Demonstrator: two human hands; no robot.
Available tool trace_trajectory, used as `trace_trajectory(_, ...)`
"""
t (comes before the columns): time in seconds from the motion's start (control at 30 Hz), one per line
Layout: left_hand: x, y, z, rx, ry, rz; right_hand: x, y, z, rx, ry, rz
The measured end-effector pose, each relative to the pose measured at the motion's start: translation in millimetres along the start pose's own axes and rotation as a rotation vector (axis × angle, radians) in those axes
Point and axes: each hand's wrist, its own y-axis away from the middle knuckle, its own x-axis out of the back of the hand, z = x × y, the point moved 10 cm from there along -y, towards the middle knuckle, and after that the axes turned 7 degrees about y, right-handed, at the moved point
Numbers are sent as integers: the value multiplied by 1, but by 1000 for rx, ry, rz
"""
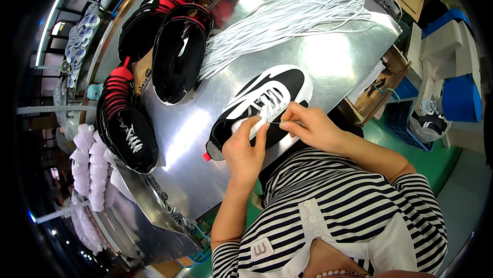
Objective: The person laces a black and white athletic shoe by threading white laces through eyelets and pulling them tight.
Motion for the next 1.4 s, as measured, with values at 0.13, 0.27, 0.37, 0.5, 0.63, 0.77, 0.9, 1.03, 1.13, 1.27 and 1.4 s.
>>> trace_trajectory(0.13,-11,3,1,-3,3,-158,-12,-11,0,-109,85,-61)
trace_trajectory(0.27,-17,7,-5,34,2,-199,-19,-18,-3,-47,269,-21)
trace_trajectory(0.37,-11,6,3,42,-45,-168,-1,-5,-3,-31,281,-134)
trace_trajectory(0.5,-20,8,-4,126,10,-279,42,-14,-8,-6,87,-84)
trace_trajectory(0.63,-24,2,5,35,41,-302,54,-42,-3,128,306,332)
trace_trajectory(0.77,-3,16,-5,-30,-235,-410,45,-51,-2,2,407,231)
trace_trajectory(0.9,2,13,0,-51,-104,-348,38,-53,-21,157,466,201)
trace_trajectory(1.03,8,5,-3,65,-37,-256,27,-54,-41,316,735,179)
trace_trajectory(1.13,10,2,7,-77,-47,-208,25,-55,-37,286,779,172)
trace_trajectory(1.27,12,0,8,-66,-52,-183,34,-49,-25,267,579,224)
trace_trajectory(1.4,10,-6,8,-77,-29,-215,44,-34,-20,203,467,235)
